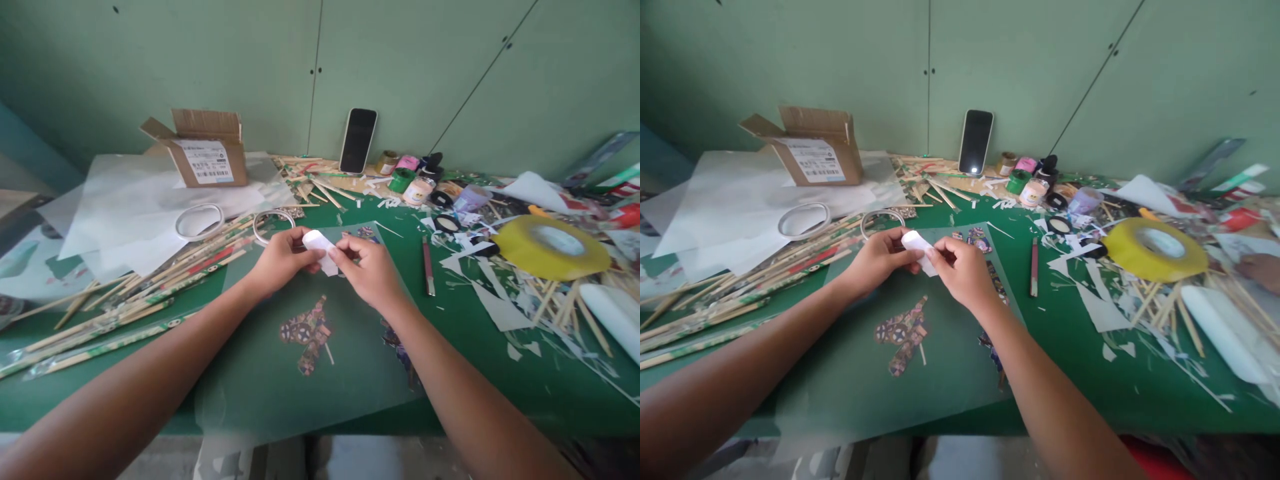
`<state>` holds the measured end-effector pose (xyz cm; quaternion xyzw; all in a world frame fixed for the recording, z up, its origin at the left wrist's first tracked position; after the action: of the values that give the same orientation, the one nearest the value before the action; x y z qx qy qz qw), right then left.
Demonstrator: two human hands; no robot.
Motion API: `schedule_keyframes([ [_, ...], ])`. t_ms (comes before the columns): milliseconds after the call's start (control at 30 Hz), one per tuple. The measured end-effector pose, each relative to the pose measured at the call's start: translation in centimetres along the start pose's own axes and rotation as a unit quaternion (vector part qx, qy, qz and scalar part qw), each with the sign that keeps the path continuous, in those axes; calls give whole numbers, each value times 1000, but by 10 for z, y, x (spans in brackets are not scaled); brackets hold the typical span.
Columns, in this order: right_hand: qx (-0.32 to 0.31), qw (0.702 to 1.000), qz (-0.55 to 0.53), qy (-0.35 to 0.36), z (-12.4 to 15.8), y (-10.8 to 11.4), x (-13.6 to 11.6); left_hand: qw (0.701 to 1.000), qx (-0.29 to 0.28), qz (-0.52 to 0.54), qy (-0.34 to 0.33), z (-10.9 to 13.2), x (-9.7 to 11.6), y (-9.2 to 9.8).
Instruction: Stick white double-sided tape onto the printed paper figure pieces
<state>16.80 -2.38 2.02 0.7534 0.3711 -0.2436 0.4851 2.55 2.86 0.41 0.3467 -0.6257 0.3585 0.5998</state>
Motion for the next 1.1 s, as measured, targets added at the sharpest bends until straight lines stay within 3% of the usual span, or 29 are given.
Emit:
schedule_keyframes([
  [200,-43,999,1,8,1,-4,-2,992,21,-125,-11,1,2,5],
  [500,-50,997,-30,-45,-1,-4,4,996,30,-83,-15,0,1,8],
  [667,-21,997,-50,-53,-1,-3,10,998,12,-55,-16,0,5,4],
  [767,18,999,-33,-16,1,-3,9,996,20,-83,-9,0,4,4],
  [867,76,993,37,77,2,2,0,994,29,-104,-9,0,3,5],
  [933,82,985,76,132,4,2,-5,993,30,-119,-3,0,1,6],
  [1100,82,987,79,114,3,3,-1,996,-9,-83,-11,-1,1,1],
])
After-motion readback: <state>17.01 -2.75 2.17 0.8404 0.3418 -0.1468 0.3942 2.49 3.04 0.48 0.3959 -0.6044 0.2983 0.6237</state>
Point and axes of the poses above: each hand's wrist, its own z-axis away from the middle knuckle, its own y-axis out of the back of the hand, x = y × z, the point moved 5 cm from there along -z, towards the middle knuckle, and after that the axes turned 4 degrees about z, right-handed, at the moved point
